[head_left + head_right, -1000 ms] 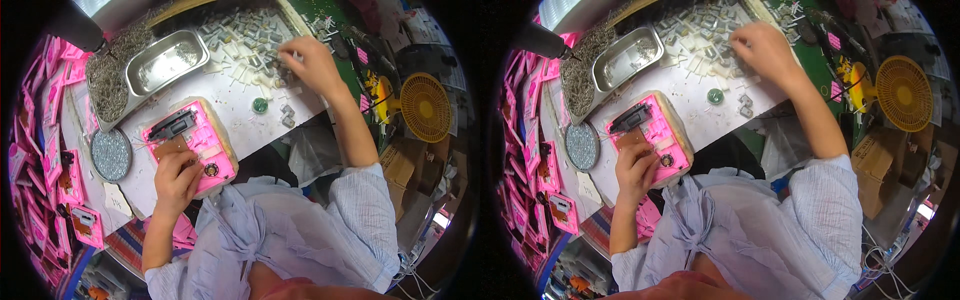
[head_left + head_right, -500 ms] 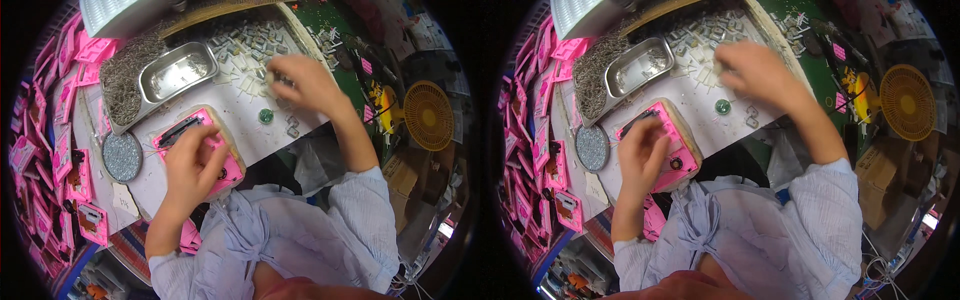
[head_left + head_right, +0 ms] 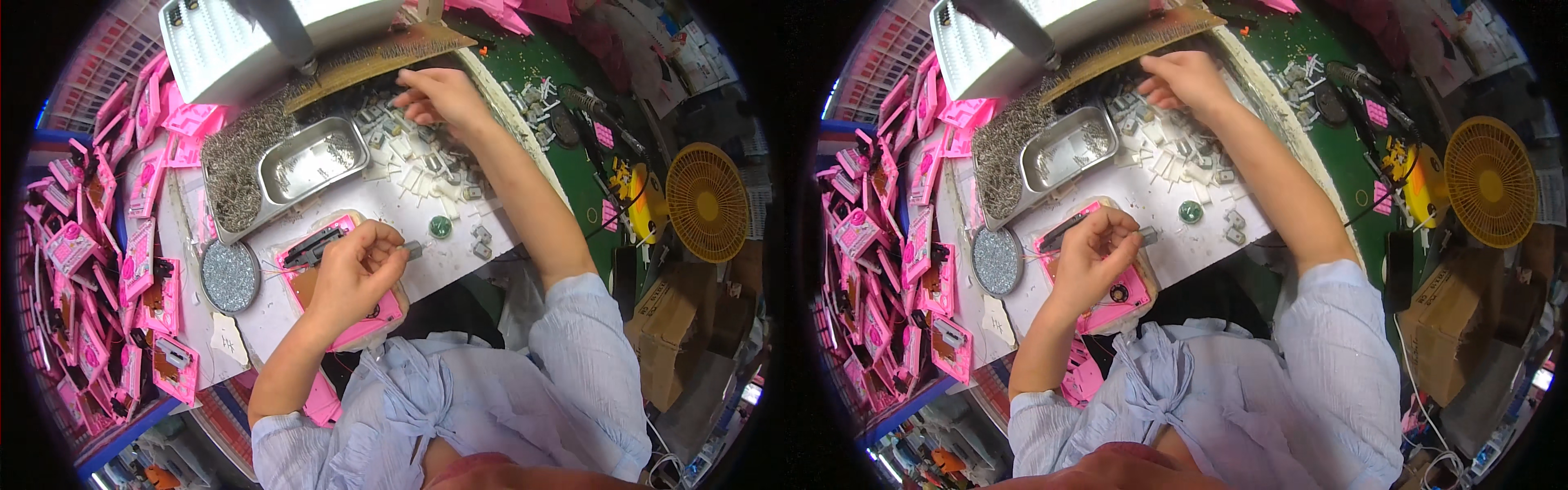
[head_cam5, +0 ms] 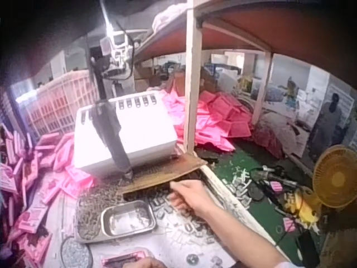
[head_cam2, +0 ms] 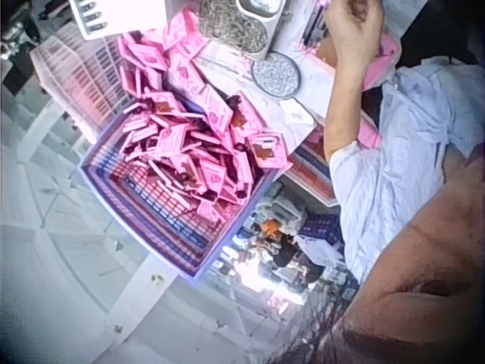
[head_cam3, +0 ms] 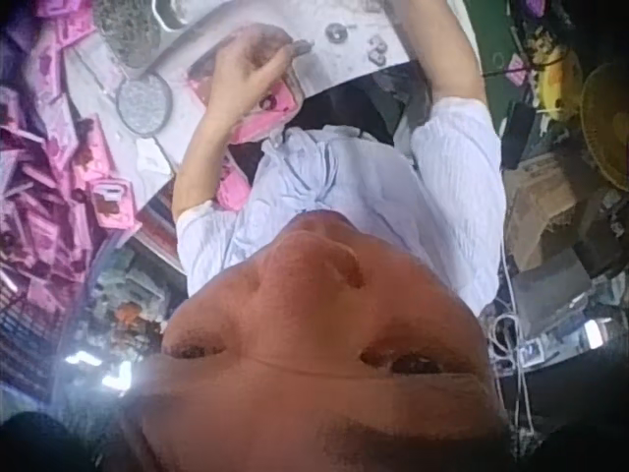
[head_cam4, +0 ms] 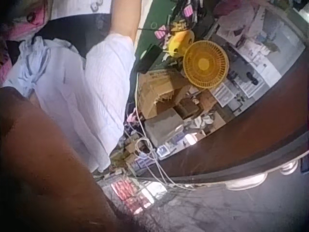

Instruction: Assembling the internal components of a pink electronic toy, including soldering wires and using an electric screwdriver.

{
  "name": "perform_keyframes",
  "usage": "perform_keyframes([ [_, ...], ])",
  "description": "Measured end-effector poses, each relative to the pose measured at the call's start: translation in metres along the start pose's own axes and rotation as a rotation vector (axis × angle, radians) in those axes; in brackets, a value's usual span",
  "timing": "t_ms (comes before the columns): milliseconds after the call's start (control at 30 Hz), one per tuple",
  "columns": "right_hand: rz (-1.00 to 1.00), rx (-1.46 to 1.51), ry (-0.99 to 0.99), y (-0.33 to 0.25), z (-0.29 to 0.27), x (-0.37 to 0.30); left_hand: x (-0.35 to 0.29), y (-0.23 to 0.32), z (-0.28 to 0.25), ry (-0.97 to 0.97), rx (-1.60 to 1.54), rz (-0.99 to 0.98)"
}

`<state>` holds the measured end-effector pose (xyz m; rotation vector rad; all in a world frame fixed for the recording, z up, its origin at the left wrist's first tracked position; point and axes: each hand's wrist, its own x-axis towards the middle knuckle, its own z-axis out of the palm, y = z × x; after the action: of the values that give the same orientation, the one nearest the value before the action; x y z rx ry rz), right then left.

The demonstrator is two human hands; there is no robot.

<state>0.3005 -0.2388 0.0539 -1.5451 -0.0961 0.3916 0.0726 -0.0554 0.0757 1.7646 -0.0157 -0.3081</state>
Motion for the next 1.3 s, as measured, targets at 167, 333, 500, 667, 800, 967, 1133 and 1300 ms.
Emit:
perform_keyframes([
  [167,0.095,0.286,0.139,-0.003,0.018,0.036,-0.007,0.001,-0.001,-0.002,-0.003,0.015],
  [333,0.121,0.324,0.149,-0.001,0.008,-0.002,-0.025,-0.010,-0.002,0.062,-0.142,-0.011],
  [500,0.118,0.322,0.069,0.030,-0.038,-0.032,-0.034,-0.021,-0.003,0.034,-0.181,-0.004],
  [667,0.084,0.303,0.006,0.047,-0.064,-0.029,-0.034,-0.024,-0.001,0.021,-0.152,0.049],
  [800,0.248,0.269,0.071,0.047,-0.064,-0.035,-0.038,-0.022,-0.007,0.024,-0.162,0.005],
  [967,0.253,-0.250,-0.124,0.028,-0.081,-0.053,-0.044,-0.019,-0.013,0.040,-0.216,-0.065],
  [1133,-0.060,-1.174,-0.056,0.011,-0.073,-0.056,-0.035,-0.010,-0.018,0.065,-0.188,-0.012],
  [1300,-0.614,-1.127,0.167,-0.023,-0.087,0.030,-0.027,0.003,-0.019,0.031,-0.175,-0.012],
])
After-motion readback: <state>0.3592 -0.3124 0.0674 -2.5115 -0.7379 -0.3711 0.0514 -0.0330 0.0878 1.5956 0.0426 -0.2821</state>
